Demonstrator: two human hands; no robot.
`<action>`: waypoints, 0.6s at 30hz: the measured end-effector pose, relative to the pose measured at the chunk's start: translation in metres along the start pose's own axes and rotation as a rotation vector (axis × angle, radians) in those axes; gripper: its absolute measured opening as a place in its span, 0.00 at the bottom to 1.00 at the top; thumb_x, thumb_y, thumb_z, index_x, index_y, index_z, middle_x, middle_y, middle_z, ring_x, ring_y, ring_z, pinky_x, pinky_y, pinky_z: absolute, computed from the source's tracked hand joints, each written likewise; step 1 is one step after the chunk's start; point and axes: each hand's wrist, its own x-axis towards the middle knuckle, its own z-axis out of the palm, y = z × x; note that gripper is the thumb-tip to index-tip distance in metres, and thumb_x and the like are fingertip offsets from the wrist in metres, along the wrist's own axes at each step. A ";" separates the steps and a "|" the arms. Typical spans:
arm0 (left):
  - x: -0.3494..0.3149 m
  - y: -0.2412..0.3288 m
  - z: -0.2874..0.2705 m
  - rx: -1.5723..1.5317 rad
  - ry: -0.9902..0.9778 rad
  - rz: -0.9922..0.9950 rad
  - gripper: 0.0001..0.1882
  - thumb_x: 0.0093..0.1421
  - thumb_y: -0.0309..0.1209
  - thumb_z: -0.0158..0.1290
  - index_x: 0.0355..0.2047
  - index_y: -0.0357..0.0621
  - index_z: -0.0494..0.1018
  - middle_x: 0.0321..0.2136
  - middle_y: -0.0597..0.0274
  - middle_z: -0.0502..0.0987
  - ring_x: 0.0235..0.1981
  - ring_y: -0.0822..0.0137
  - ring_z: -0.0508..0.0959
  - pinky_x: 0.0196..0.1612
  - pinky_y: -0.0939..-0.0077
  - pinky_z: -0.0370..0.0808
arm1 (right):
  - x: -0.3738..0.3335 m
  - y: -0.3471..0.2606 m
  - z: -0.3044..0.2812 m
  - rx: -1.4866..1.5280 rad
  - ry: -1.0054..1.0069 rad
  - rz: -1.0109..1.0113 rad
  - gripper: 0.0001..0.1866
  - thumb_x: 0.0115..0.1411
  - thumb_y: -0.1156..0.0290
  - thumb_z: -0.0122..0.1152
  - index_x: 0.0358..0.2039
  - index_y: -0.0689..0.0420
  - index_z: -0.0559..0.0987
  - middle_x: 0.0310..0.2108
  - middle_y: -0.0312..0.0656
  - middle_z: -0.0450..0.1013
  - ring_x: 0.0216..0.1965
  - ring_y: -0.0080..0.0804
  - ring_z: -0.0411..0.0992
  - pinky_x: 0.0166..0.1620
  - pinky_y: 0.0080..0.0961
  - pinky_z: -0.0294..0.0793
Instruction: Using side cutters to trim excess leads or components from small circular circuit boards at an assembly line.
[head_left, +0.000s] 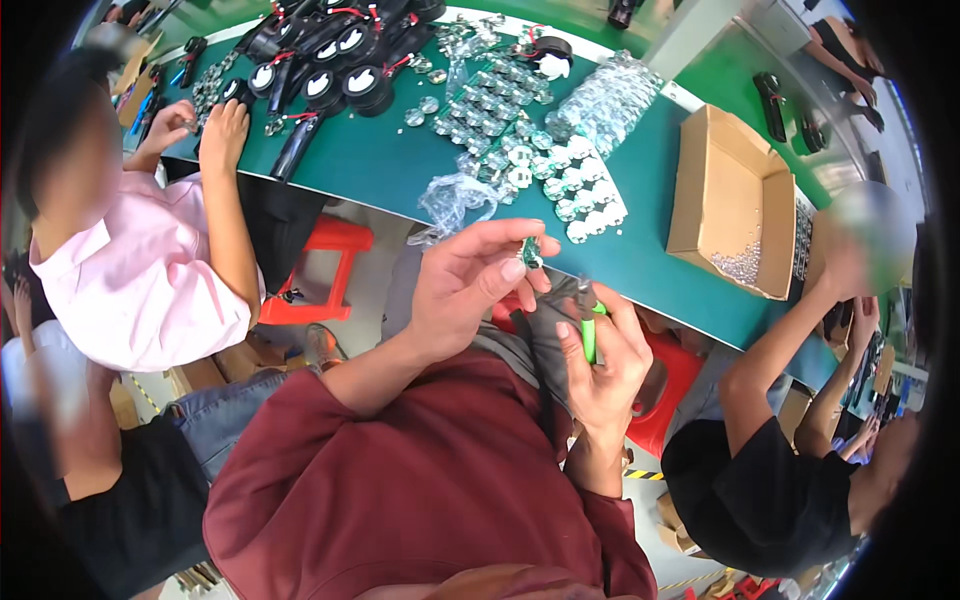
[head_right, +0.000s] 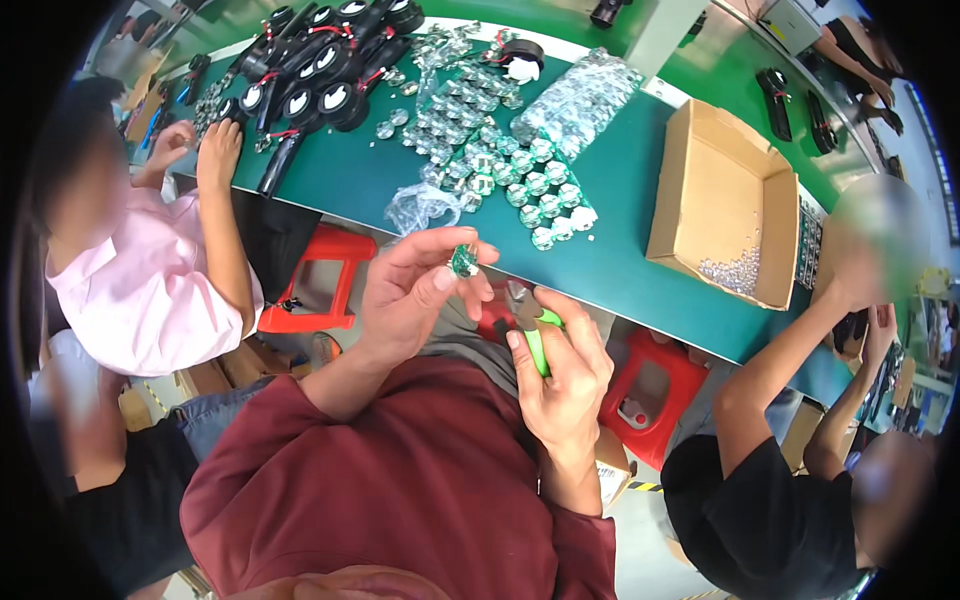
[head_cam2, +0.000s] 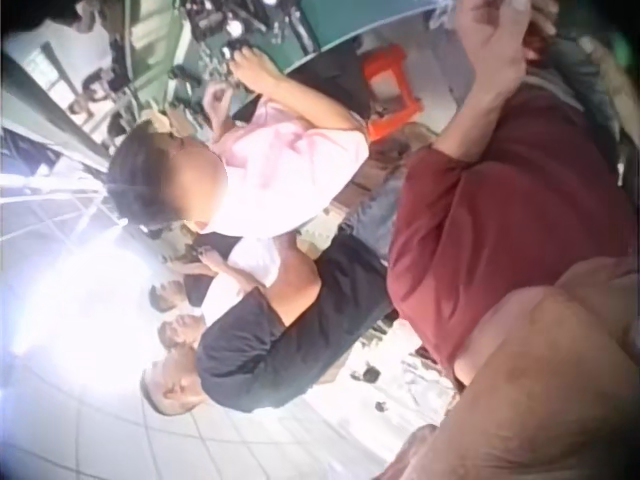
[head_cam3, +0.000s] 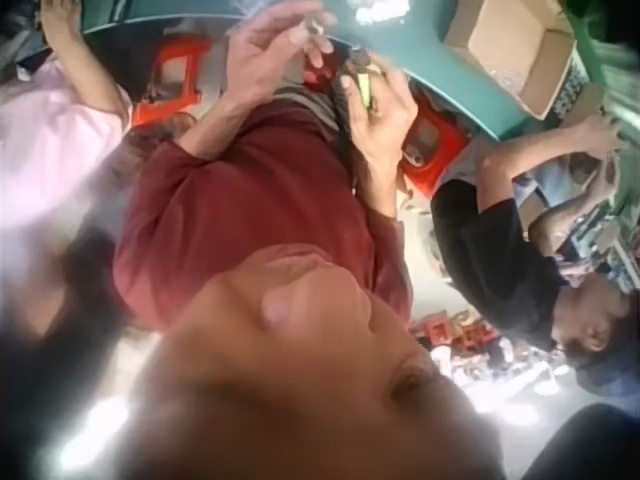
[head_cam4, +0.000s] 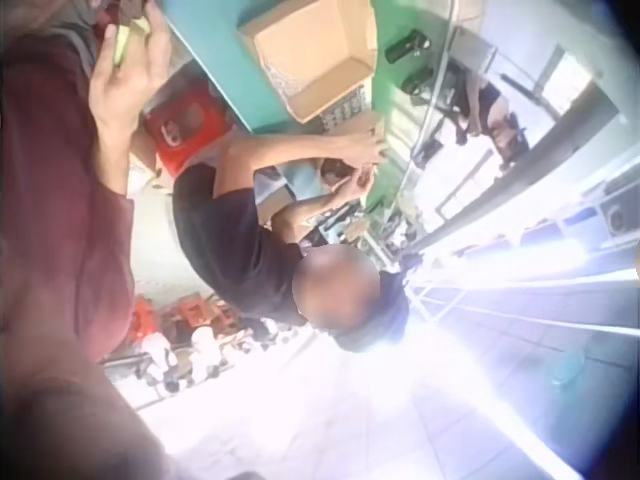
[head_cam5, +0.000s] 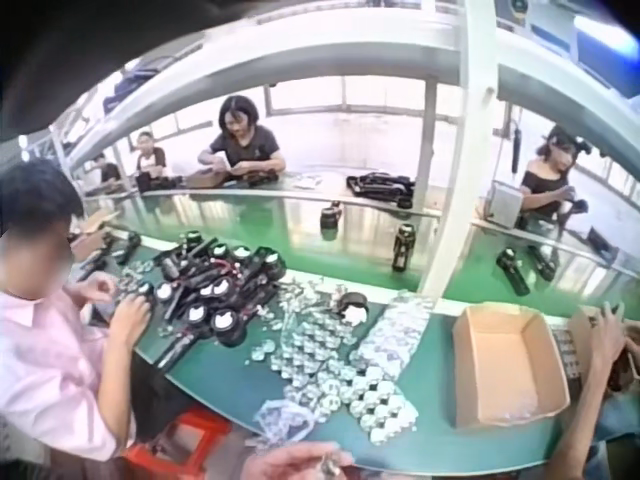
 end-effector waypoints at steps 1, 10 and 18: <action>-0.001 0.002 -0.003 0.040 -0.012 0.008 0.19 0.72 0.26 0.50 0.61 0.34 0.68 0.52 0.43 0.78 0.39 0.59 0.82 0.37 0.69 0.83 | 0.000 -0.001 0.001 0.004 -0.006 -0.005 0.09 0.54 0.78 0.71 0.33 0.70 0.82 0.49 0.53 0.78 0.44 0.50 0.80 0.46 0.36 0.79; -0.012 0.014 -0.004 -0.093 -0.083 -0.058 0.19 0.74 0.31 0.49 0.62 0.38 0.68 0.53 0.47 0.78 0.40 0.67 0.82 0.38 0.76 0.81 | 0.007 -0.017 0.006 0.020 -0.034 -0.035 0.09 0.53 0.78 0.72 0.32 0.70 0.81 0.48 0.52 0.78 0.44 0.50 0.79 0.47 0.37 0.78; -0.014 0.016 -0.005 -0.161 -0.091 -0.082 0.18 0.74 0.32 0.47 0.61 0.40 0.66 0.52 0.41 0.77 0.39 0.59 0.83 0.36 0.68 0.83 | 0.008 -0.023 0.006 0.131 0.105 -0.124 0.09 0.55 0.82 0.71 0.38 0.69 0.85 0.49 0.51 0.78 0.41 0.36 0.81 0.43 0.28 0.79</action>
